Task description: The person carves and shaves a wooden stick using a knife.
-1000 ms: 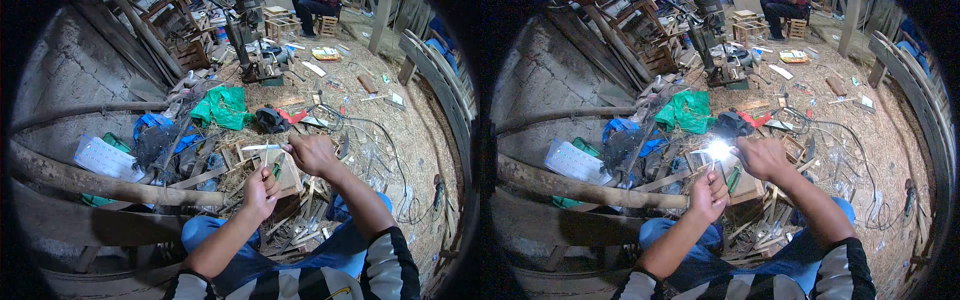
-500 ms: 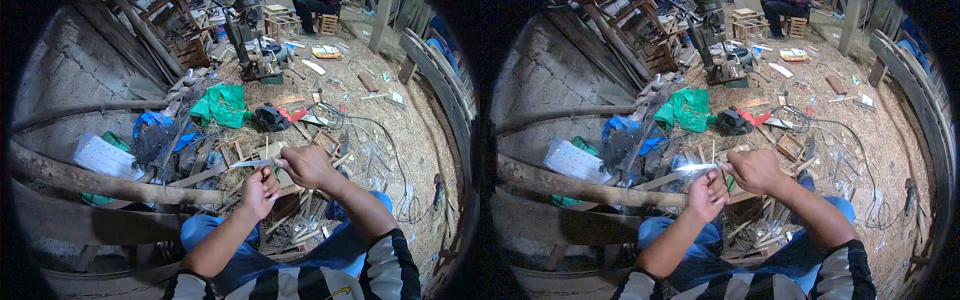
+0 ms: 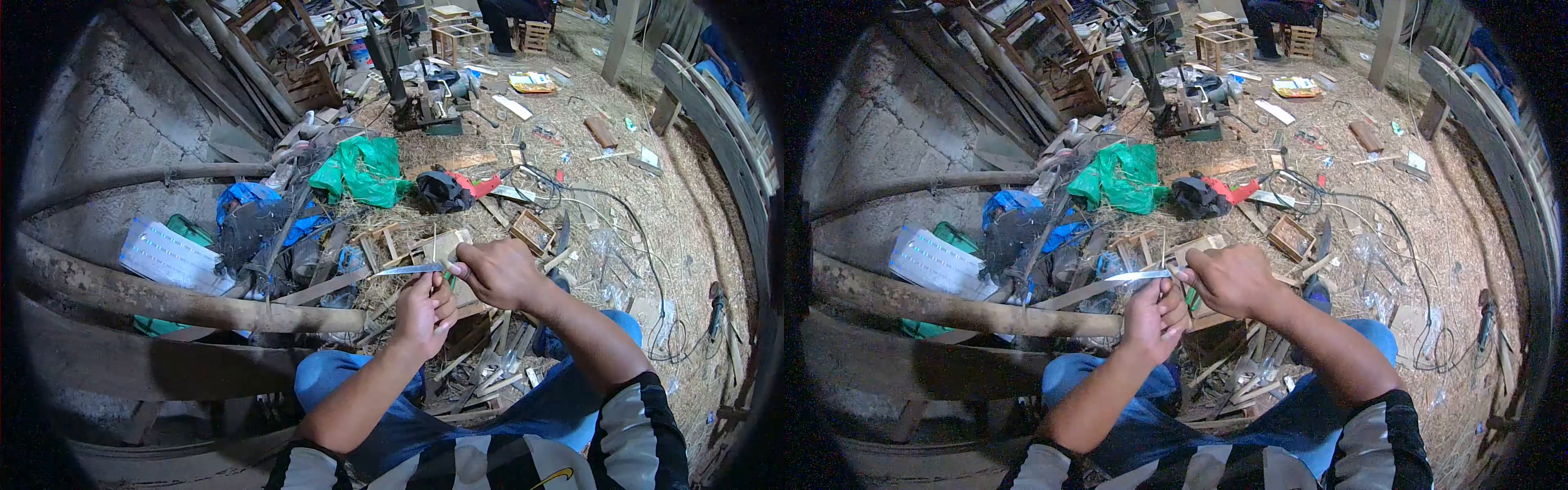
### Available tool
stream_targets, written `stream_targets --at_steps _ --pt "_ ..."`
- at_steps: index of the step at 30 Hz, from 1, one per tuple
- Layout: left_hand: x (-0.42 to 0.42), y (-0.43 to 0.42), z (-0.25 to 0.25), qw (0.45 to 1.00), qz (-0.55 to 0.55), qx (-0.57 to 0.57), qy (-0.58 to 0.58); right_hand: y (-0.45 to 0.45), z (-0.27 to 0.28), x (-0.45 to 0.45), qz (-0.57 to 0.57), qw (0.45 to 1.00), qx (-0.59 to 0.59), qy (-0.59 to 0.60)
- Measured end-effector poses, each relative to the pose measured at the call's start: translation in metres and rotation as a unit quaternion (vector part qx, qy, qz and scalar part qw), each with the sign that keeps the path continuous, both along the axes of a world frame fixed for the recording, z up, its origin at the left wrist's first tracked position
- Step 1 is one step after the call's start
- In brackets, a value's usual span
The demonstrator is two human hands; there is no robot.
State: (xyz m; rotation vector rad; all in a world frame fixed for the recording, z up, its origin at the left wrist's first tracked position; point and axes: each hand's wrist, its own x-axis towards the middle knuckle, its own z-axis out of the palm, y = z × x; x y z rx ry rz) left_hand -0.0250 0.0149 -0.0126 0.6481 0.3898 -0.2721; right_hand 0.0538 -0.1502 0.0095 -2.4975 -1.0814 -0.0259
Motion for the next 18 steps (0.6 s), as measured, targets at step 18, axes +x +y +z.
stream_targets --at_steps 18 --pt "-0.004 0.0 0.002 1.0 0.004 -0.002 -0.012 -0.012 0.006 0.012 -0.08 0.995 0.038 -0.033"
